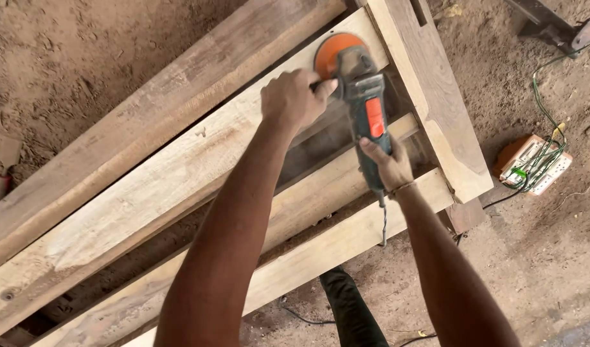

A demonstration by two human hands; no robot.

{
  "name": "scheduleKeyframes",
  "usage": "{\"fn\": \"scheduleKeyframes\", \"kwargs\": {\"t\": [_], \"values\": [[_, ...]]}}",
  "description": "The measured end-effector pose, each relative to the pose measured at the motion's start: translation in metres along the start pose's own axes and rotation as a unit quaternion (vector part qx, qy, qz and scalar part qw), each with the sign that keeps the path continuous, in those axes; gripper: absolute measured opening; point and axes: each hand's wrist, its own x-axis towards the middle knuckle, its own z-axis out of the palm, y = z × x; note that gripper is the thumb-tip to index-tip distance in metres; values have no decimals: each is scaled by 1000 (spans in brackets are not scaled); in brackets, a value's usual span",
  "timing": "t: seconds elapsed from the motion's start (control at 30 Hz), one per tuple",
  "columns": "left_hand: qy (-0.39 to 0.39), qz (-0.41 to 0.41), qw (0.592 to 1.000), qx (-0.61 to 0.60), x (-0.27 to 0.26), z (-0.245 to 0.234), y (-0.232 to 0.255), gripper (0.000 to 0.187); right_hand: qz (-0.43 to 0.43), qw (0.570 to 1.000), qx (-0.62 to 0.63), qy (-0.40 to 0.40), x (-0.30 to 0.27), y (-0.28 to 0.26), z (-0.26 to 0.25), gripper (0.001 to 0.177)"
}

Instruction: Using an angle grinder to sand the surface of wooden planks.

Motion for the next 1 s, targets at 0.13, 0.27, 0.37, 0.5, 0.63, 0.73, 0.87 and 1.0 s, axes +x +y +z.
{"fn": "scheduleKeyframes", "kwargs": {"t": [0.13, 0.27, 0.37, 0.5, 0.63, 0.73, 0.87, 1.0], "values": [[-32, -56, 998, 18, -46, -18, -29, 42, 8, 1000, 7, -21, -31, -8, 42, 69], [13, -75, 997, 8, -90, -26, -83, 43, -20, 997, -13, -80, -54, -2, 92, 67], [9, -108, 994, -3, -122, -21, -127, 43, -38, 992, -48, -108, -75, 11, 127, 67], [32, -141, 989, -28, -168, -25, -175, 45, -32, 986, -97, -133, -96, 30, 174, 68], [69, -146, 986, -50, -208, -14, -237, 44, -35, 979, -121, -161, -121, 40, 223, 71], [96, -169, 980, -41, -242, -4, -284, 42, -12, 973, -122, -197, -132, 52, 261, 77], [104, -243, 959, -97, -288, 34, -340, 40, -79, 933, -252, -243, -136, 55, 288, 80], [196, -217, 949, -119, -280, 91, -333, 45, -69, 916, -290, -269, -132, 30, 251, 76]]}}
